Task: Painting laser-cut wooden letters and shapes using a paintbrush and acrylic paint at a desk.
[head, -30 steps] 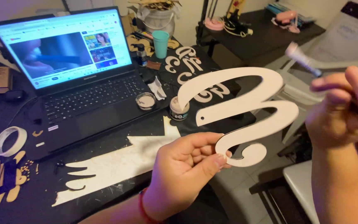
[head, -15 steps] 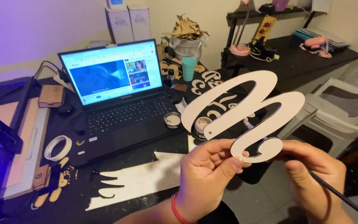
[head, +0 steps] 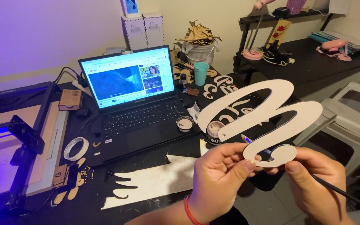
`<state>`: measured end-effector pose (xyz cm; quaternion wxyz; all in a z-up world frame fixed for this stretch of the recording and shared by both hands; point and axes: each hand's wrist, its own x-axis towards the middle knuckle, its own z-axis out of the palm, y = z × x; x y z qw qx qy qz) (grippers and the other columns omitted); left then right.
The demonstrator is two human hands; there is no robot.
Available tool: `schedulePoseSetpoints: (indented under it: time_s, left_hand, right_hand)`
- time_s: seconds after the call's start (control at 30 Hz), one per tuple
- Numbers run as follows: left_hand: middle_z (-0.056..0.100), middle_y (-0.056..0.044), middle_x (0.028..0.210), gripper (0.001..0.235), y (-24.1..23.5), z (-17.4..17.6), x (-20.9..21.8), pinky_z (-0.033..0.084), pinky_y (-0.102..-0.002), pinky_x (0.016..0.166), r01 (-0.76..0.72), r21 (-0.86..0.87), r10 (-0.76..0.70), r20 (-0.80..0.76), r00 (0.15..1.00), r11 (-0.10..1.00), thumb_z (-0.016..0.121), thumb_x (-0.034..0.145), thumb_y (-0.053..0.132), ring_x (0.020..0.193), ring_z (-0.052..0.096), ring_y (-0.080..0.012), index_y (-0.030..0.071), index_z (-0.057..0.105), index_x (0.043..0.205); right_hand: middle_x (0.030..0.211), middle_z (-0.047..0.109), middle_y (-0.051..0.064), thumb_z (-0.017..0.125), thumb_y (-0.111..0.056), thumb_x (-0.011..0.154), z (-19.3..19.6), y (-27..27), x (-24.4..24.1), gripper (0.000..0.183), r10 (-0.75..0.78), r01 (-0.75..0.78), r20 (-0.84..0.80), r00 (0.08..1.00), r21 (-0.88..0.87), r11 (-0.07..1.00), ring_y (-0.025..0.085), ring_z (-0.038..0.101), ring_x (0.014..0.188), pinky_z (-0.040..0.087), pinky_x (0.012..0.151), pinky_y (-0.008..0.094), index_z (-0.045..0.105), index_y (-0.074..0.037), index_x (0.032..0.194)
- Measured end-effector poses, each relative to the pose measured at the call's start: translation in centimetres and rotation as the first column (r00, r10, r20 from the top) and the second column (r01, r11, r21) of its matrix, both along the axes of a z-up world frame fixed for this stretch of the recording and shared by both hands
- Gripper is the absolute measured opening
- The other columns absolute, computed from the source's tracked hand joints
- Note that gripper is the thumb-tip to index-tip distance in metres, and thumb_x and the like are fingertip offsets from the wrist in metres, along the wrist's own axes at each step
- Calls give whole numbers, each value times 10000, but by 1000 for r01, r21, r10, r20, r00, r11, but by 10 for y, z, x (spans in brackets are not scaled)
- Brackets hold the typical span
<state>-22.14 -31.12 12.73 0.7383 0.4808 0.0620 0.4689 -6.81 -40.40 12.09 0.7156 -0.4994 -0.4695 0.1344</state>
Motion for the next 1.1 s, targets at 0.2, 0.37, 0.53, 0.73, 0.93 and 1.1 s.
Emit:
schedulePoseSetpoints:
  time_s: [0.2,0.37,0.53,0.73,0.93,1.1]
  left_hand:
    - [740,-224,1000,302,1,-10,3,636,-319,767,10,-52,-9,18,1000,999,688,893,28,854,753,-294,-67,621,1171]
    - [721,-224,1034,317,0,-7,-1,632,-333,863,-2,33,1,46,999,999,693,894,40,906,726,-241,-76,616,1179]
    - [707,-214,985,283,1,-2,-5,627,-350,857,48,46,-51,71,996,998,648,938,11,862,715,-255,-95,598,1196]
    - [668,-283,1108,189,27,-18,-17,594,-380,905,36,139,-51,107,993,990,638,935,6,984,698,-308,-45,534,1083]
    - [756,-193,811,163,48,5,-49,641,-291,658,-233,250,270,-123,955,940,649,904,89,698,761,-235,-72,676,903]
    - [761,-85,637,158,42,18,-65,600,-245,567,-316,451,442,-208,873,835,680,848,69,563,722,-130,18,734,710]
  right_hand:
    - [775,715,186,657,-202,885,-5,2,1,281,-46,48,50,998,-38,998,228,669,662,535,655,299,677,73,944]
    - [771,698,199,674,-228,886,-11,7,2,286,-8,7,-33,999,-36,999,260,670,648,546,658,331,658,56,920]
    - [758,686,229,684,-212,902,-14,17,1,268,88,-84,-97,991,44,996,283,668,601,559,609,343,645,53,921]
    - [714,683,197,625,-207,947,13,15,13,270,-51,56,40,998,-150,987,248,661,616,545,659,315,638,57,893]
    - [680,742,129,617,-227,943,78,8,19,328,-155,281,310,938,-419,863,187,675,683,498,725,289,708,14,741]
    - [604,731,109,573,-262,968,91,10,25,422,-5,153,331,944,-423,893,183,682,603,505,636,290,693,9,668]
